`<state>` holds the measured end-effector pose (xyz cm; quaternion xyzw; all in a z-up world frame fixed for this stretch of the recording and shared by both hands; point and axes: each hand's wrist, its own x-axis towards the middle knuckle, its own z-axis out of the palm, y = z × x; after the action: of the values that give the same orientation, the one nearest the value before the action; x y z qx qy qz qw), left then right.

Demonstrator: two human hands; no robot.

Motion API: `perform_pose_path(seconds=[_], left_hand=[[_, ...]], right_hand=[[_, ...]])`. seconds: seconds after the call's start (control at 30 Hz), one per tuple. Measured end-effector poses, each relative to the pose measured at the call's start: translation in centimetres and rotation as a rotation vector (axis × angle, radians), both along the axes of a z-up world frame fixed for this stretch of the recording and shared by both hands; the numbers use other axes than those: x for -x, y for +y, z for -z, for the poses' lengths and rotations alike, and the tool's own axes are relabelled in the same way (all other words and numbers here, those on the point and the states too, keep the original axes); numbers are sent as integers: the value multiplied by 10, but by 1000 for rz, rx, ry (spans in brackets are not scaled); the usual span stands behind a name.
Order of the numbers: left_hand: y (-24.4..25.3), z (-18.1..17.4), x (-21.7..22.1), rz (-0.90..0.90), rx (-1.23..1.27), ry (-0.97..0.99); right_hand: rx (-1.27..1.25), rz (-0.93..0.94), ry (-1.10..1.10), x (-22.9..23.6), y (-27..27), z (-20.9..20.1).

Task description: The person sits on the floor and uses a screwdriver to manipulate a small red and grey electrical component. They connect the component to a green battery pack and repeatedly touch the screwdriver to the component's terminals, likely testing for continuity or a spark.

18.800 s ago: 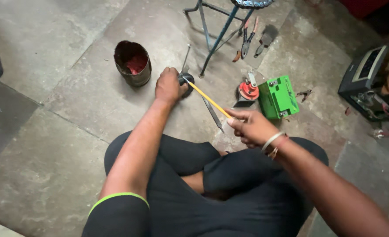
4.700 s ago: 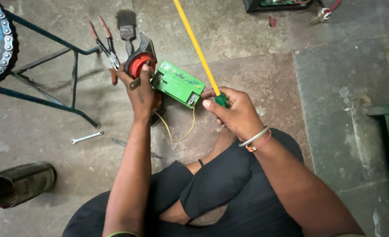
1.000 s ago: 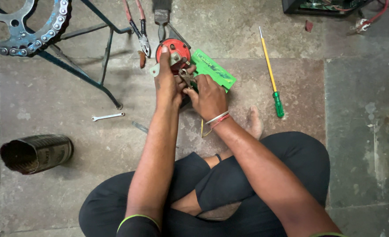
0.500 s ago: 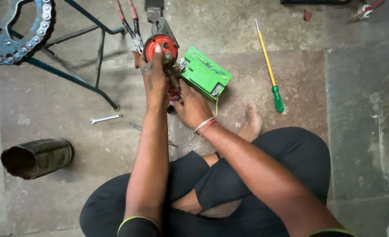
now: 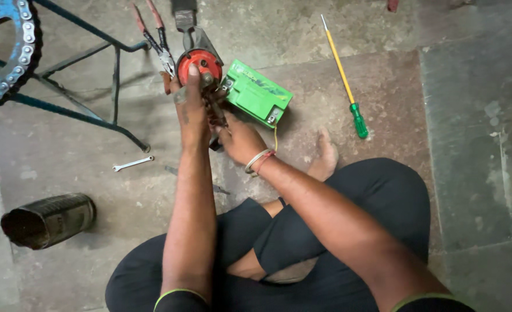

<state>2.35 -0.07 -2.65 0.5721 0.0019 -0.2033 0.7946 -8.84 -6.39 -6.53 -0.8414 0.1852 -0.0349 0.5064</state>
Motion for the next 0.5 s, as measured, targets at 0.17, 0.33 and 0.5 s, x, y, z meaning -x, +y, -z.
perform_pose_path(seconds=[0.17,0.33,0.5], left_hand=[[0,13,-1,-38,-230,-399],[-3,28,-2,-29,-271,-476],[-5,37,-6,-39,-341,-515]], right_hand=[[26,-53,80,1,2,2],[104,-67,243,4,3,-3],[57,-62,102,7,3,-9]])
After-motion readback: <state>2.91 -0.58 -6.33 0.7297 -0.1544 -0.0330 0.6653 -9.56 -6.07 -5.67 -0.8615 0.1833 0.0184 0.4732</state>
